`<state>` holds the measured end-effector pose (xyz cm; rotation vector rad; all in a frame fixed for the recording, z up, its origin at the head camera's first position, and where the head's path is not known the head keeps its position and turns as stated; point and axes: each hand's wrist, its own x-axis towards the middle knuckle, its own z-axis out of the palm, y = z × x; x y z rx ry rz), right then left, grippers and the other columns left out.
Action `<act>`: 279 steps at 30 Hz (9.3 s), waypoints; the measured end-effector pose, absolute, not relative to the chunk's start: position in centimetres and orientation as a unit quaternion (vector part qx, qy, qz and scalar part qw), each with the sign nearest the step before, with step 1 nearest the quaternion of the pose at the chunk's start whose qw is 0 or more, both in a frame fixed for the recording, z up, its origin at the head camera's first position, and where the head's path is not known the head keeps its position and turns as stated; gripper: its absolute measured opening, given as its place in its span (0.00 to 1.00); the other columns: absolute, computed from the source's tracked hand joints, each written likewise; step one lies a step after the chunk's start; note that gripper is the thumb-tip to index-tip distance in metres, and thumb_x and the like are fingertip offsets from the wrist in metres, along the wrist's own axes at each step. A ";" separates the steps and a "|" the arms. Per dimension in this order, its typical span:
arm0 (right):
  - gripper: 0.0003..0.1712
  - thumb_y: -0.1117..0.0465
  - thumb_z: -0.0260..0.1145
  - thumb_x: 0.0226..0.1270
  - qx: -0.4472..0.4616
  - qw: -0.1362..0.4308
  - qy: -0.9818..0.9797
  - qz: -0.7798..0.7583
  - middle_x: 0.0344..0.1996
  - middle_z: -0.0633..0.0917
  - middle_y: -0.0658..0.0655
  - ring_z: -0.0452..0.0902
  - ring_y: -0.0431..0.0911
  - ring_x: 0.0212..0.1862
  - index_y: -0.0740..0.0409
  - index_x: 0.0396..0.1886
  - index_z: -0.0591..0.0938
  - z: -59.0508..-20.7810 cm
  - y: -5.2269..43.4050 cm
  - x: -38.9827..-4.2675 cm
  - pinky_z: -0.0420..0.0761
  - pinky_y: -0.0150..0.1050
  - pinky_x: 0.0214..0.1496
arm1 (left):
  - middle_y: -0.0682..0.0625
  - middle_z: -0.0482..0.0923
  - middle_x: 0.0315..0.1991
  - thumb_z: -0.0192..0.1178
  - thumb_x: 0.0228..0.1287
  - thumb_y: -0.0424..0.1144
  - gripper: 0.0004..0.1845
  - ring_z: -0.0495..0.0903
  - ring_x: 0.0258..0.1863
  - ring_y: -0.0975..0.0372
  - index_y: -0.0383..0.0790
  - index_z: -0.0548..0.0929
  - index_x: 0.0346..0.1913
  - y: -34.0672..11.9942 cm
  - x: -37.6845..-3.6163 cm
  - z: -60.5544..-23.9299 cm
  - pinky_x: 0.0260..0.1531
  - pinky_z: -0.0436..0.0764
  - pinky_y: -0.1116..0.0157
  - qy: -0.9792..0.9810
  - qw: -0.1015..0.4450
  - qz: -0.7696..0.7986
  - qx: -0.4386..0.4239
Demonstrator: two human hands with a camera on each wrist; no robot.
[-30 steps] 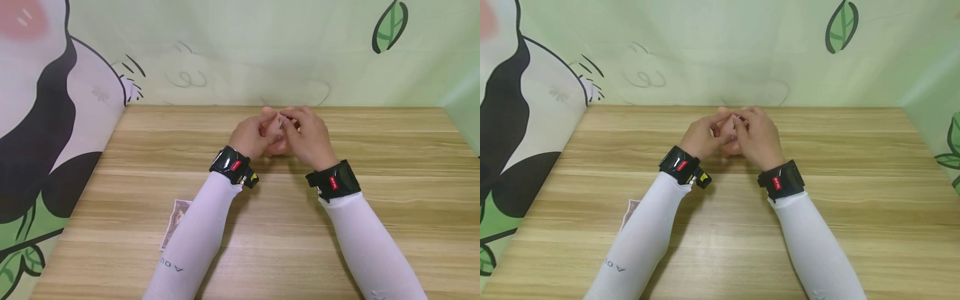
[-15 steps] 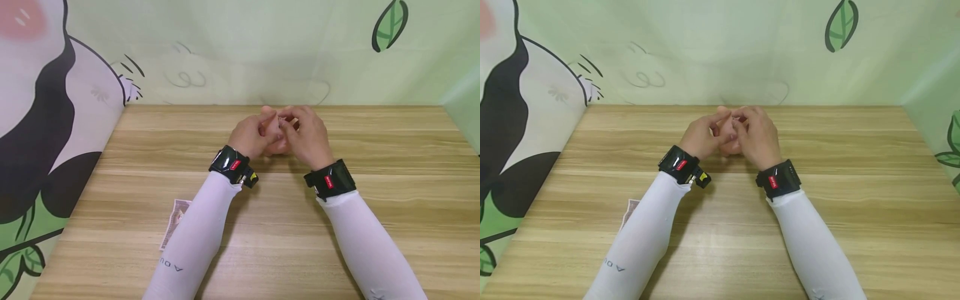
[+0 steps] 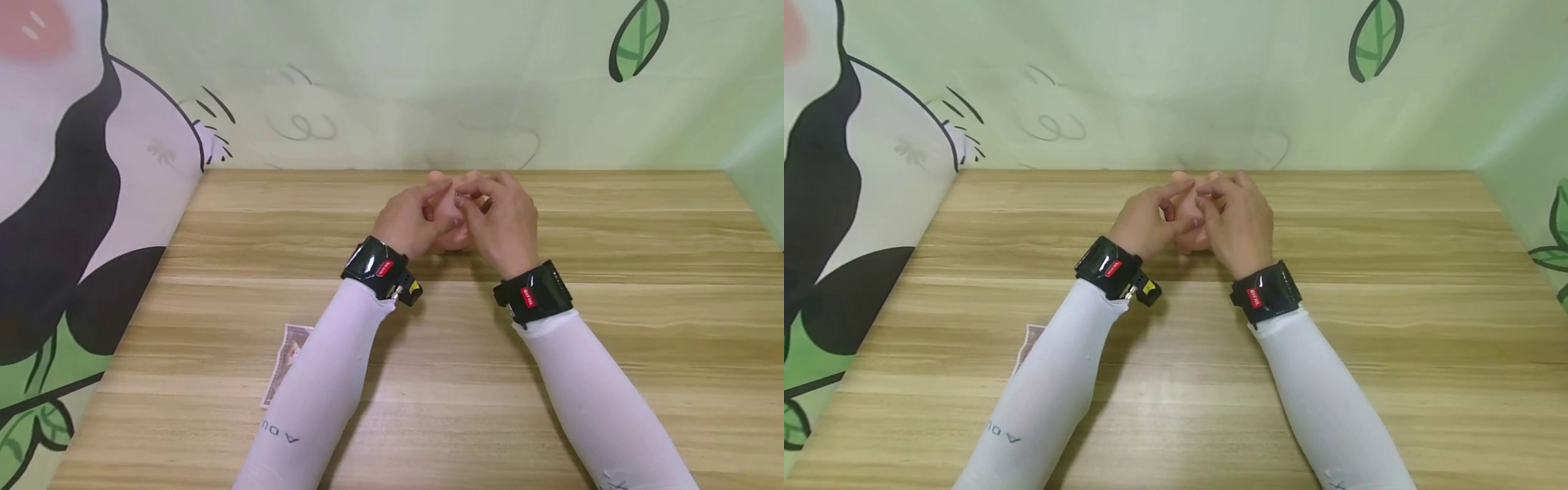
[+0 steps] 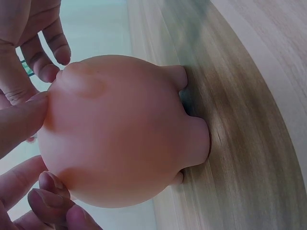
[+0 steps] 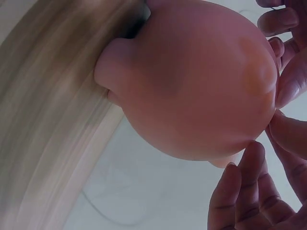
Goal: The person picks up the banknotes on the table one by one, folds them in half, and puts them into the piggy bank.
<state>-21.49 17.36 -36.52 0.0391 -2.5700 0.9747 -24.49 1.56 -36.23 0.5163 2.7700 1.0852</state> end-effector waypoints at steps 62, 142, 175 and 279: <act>0.16 0.60 0.65 0.69 0.039 0.058 -0.936 0.346 0.62 0.82 0.59 0.81 0.57 0.56 0.63 0.50 0.89 -34.1 16.9 -20.6 0.81 0.53 0.55 | 0.45 0.79 0.41 0.59 0.75 0.50 0.30 0.77 0.35 0.56 0.47 0.72 0.76 1.0 -23.3 -35.1 0.36 0.79 0.61 0.933 0.080 0.305 0.172; 0.27 0.64 0.60 0.75 0.002 -0.340 -0.606 0.719 0.64 0.81 0.71 0.86 0.57 0.58 0.69 0.71 0.72 -38.6 7.4 -13.7 0.88 0.48 0.58 | 0.32 0.80 0.54 0.63 0.70 0.29 0.30 0.87 0.41 0.61 0.30 0.69 0.72 -18.7 -13.2 -37.5 0.39 0.91 0.62 0.817 0.192 0.543 0.036; 0.26 0.72 0.65 0.71 -0.056 -0.085 -0.676 0.730 0.35 0.92 0.44 0.89 0.38 0.40 0.75 0.67 0.75 -33.8 19.8 -19.7 0.90 0.33 0.45 | 0.36 0.84 0.57 0.63 0.63 0.20 0.33 0.87 0.53 0.49 0.40 0.76 0.72 -1.7 -22.2 -34.7 0.53 0.88 0.58 0.685 0.136 0.706 0.116; 0.30 0.75 0.65 0.68 -0.017 -0.067 -0.766 0.639 0.42 0.86 0.52 0.83 0.42 0.45 0.62 0.69 0.77 -33.9 20.1 -19.7 0.89 0.33 0.44 | 0.44 0.82 0.42 0.64 0.61 0.20 0.24 0.86 0.37 0.58 0.38 0.84 0.60 -0.6 -23.0 -35.6 0.44 0.89 0.57 0.721 0.131 0.669 0.124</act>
